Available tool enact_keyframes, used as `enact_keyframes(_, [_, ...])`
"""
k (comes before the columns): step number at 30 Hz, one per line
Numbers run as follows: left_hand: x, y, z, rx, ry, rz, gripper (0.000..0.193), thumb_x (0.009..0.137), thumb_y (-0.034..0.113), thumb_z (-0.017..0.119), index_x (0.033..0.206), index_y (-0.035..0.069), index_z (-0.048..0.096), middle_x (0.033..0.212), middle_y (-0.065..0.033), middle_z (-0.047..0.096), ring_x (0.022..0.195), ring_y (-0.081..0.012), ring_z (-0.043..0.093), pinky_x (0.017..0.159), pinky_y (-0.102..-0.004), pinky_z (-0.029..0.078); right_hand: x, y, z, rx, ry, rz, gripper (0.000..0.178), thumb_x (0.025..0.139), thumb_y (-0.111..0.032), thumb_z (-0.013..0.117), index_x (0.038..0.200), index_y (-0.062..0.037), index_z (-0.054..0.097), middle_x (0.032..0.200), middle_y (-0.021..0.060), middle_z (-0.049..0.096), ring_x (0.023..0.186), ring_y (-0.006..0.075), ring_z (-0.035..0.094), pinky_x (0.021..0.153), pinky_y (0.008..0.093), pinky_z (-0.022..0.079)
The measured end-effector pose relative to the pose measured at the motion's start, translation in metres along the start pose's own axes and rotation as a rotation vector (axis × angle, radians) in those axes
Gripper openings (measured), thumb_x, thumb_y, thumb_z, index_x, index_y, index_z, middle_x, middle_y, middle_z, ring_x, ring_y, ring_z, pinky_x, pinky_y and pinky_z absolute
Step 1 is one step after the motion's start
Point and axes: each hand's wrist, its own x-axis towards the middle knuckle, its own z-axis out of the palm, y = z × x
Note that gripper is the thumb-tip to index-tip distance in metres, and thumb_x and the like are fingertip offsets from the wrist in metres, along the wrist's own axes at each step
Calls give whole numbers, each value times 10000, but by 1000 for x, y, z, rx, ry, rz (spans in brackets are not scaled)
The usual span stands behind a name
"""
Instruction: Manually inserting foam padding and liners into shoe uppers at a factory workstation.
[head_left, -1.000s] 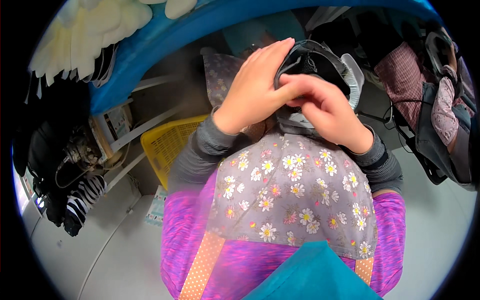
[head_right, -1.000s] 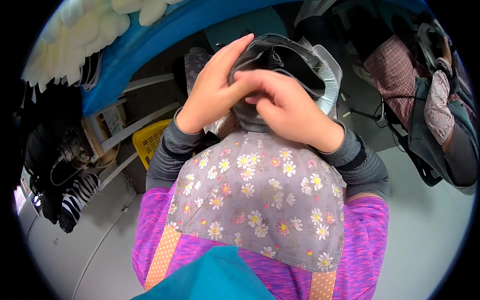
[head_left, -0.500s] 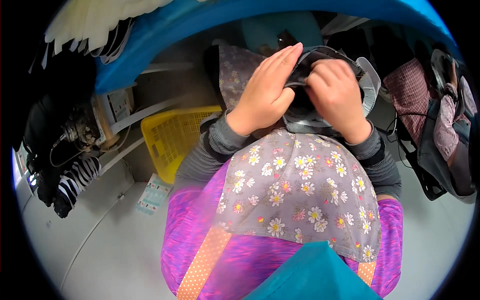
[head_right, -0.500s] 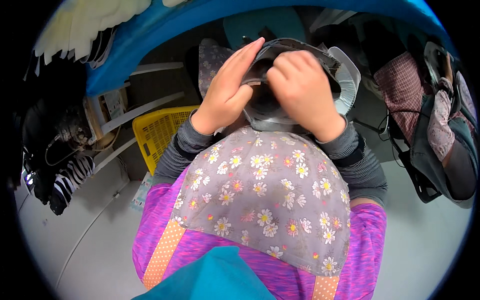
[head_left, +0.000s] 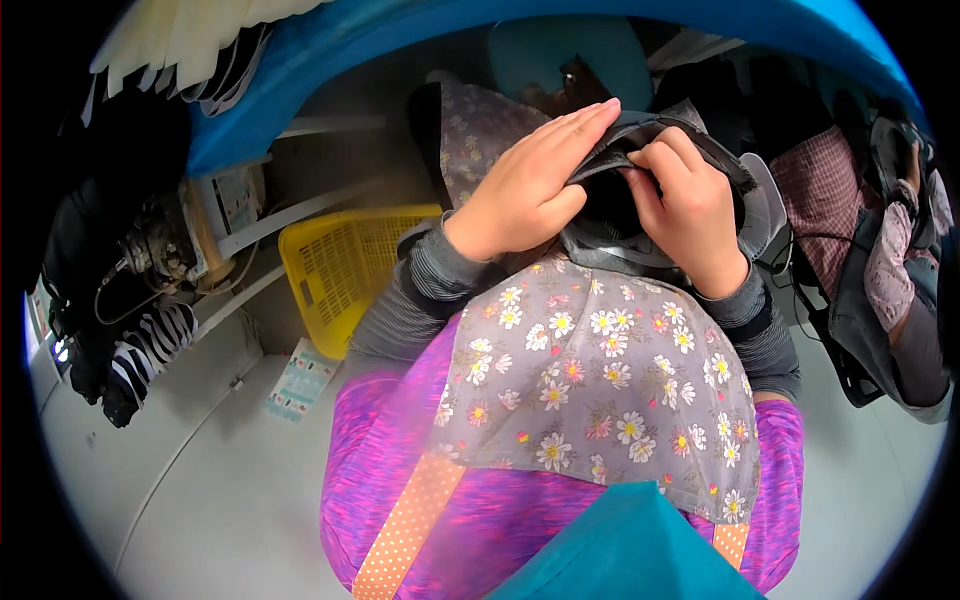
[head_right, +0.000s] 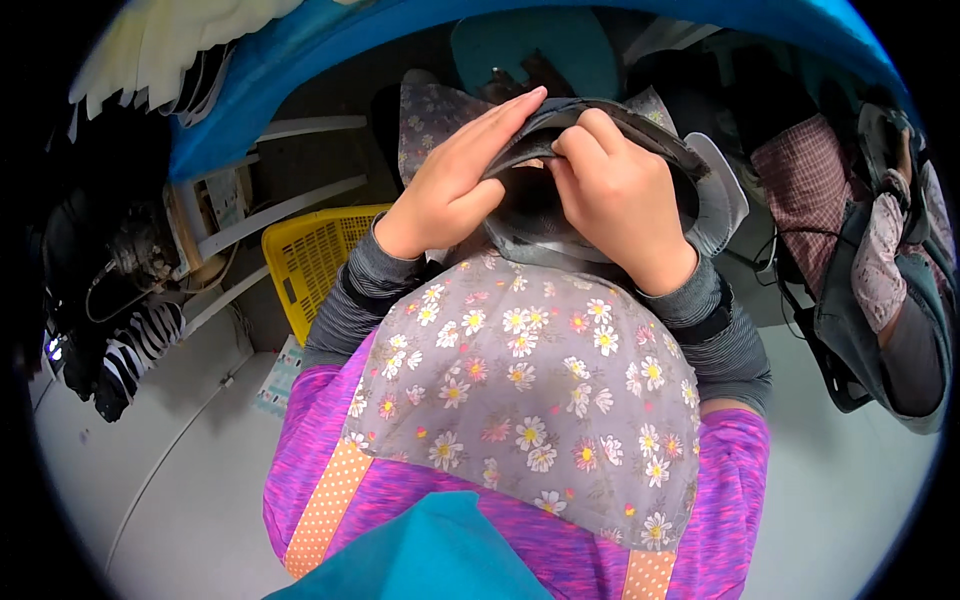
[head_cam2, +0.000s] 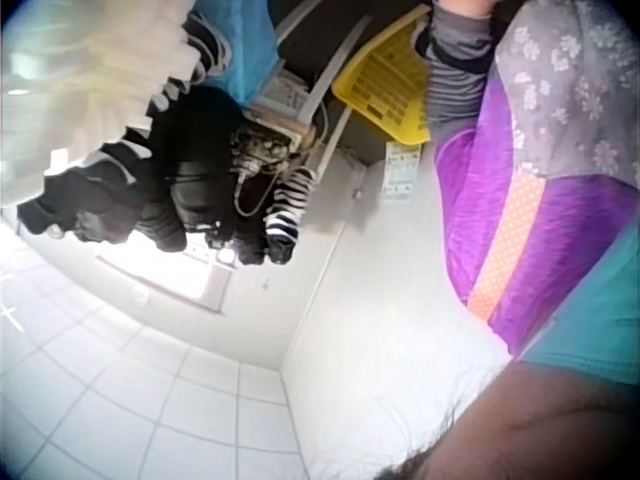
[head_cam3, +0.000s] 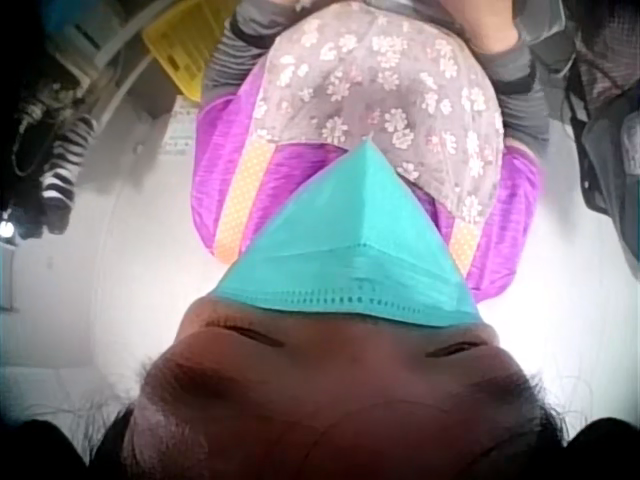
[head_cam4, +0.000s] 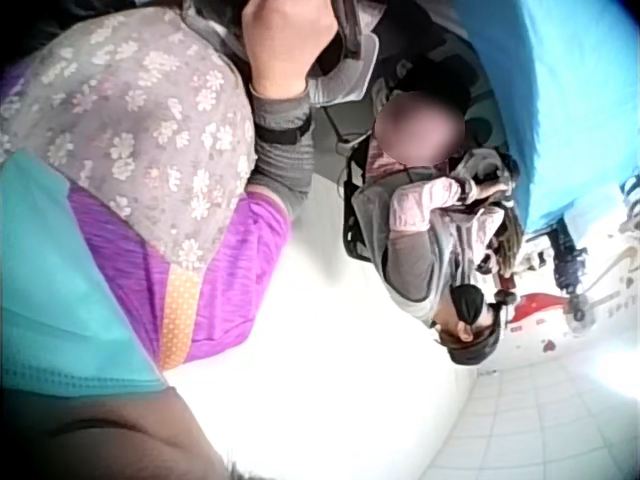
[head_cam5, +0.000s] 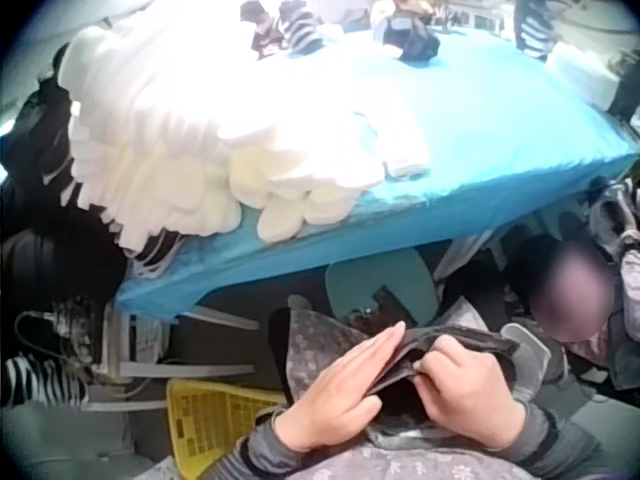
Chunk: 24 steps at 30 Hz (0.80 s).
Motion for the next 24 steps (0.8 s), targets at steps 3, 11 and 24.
enact_keyframes(3, [-2, -1, 0, 11, -16, 8, 752, 760, 31, 449, 1507, -20, 387, 1558, -206, 414, 1454, -359, 386, 1202, -416, 297, 2, 2, 5, -21, 68, -12, 165, 773, -71, 758, 868, -72, 623, 814, 61, 609, 665, 255, 642, 582, 343, 523])
enact_keyframes(11, [1, 7, 2, 79, 18, 30, 702, 805, 28, 469, 1503, -4, 406, 1530, -215, 449, 1419, -374, 432, 1180, -426, 337, 3, 5, 9, -44, 165, -82, 164, 769, -104, 782, 846, -82, 639, 737, 43, 626, 649, 233, 642, 566, 331, 508])
enact_keyframes(24, [4, -8, -11, -29, -44, -54, 561, 935, 46, 445, 1495, 8, 446, 1404, -235, 563, 1265, -359, 570, 1094, -390, 409, 1, 7, 24, -87, 152, -265, 190, 780, -102, 727, 745, -96, 541, 650, 32, 485, 565, 201, 558, 501, 325, 457])
